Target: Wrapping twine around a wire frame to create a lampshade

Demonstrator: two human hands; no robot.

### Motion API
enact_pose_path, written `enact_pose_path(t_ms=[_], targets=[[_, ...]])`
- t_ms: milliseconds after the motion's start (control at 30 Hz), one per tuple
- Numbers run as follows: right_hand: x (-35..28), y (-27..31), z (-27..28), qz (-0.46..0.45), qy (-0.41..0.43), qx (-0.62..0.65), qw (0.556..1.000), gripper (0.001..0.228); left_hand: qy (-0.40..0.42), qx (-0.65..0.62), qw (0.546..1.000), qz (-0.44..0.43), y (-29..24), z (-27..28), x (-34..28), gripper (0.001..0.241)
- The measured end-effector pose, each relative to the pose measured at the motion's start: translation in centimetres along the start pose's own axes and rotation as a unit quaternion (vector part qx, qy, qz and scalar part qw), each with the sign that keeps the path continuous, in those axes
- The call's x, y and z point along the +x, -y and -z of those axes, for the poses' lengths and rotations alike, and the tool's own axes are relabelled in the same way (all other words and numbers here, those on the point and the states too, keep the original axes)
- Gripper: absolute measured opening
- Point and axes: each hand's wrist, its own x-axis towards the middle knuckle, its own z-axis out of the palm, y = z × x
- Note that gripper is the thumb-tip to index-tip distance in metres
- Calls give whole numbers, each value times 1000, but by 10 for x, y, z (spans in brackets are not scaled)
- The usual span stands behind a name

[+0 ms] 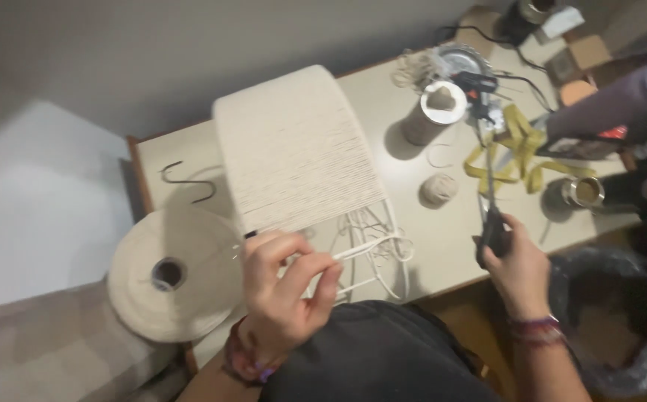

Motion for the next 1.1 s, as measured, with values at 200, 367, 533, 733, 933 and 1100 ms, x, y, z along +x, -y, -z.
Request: enact_pose_path(t_ms=[200,367,533,733,933,1100], targets=[[-49,83,71,280,-35,162,945,70,-17,-95,994,53,-5,5,7,18],[-65,132,87,344,78,264,898,62,1,-167,977,130,-2,11,5,18],[-57,150,100,344,234,324,850,67,-3,-254,953,163,-2,13,2,17],[-47,155,125,379,311,252,834,90,36,-263,948,174,-6,22,6,26],[-51,163,132,427,264,125,856,96,64,-280,941,177,-2,26,7,16],[-64,170,124,458,183,128,860,89,21,-258,952,163,7,13,-2,17]])
